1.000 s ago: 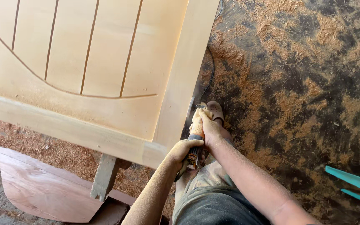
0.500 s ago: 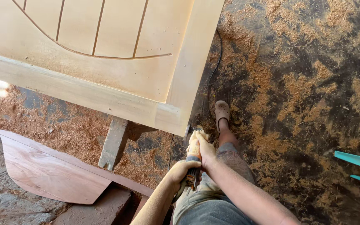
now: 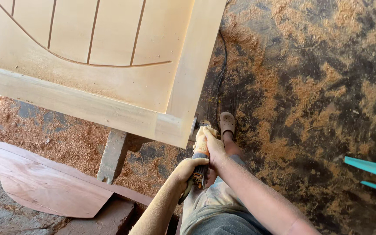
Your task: The person uses an orbital sander to smooth the surface and edges of a large wooden door panel. The sander is moved systematically across the flat panels and along the raised frame, generating sawdust. The door remains on a workbench throughout the clip.
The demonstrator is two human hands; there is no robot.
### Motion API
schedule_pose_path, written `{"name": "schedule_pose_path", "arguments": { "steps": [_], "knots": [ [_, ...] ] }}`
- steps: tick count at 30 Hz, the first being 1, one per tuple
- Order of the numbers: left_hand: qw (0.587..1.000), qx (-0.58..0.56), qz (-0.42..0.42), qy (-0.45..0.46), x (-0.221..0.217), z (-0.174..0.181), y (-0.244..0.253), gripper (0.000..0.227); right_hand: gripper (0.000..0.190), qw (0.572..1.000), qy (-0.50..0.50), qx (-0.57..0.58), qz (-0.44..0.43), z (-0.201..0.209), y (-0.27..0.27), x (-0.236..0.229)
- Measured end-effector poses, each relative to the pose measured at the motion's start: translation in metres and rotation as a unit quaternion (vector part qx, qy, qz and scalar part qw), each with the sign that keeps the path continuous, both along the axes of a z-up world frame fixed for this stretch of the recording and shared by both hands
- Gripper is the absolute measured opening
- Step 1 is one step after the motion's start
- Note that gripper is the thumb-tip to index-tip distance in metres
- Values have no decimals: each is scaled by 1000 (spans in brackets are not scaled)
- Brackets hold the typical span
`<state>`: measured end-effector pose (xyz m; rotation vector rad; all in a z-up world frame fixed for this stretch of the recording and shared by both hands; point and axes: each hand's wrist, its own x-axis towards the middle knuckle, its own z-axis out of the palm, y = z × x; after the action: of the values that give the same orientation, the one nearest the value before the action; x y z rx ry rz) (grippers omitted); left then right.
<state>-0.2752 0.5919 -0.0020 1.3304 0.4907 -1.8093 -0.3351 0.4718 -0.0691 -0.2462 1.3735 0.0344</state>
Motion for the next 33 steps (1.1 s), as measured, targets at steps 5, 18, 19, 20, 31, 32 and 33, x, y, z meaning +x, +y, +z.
{"name": "schedule_pose_path", "arguments": {
  "steps": [5, 18, 19, 20, 31, 32, 33],
  "knots": [
    [1000, 2, 12, -16, 25, 5, -52, 29, 48, 1000, -12, 9, 1, 6, -57, 31],
    [958, -118, -91, -243, 43, -31, -207, 62, 34, 969, -40, -244, 18, 1, -220, 56],
    [923, -79, -168, -336, 25, -30, -213, 72, 30, 959, -51, -276, 38, 3, -223, 45],
    [874, -32, -243, -419, 8, -26, -212, 81, 26, 949, -62, -303, 60, 5, -223, 32],
    [915, -50, 17, -399, -107, -31, -170, 79, 34, 961, -214, 1, 173, 9, -214, -47],
    [914, -53, 48, -399, -115, -34, -166, 80, 34, 955, -223, 16, 193, 8, -214, -48],
    [910, -51, 61, -407, -121, -37, -163, 80, 35, 948, -233, 30, 213, 7, -211, -49]
  ]
}}
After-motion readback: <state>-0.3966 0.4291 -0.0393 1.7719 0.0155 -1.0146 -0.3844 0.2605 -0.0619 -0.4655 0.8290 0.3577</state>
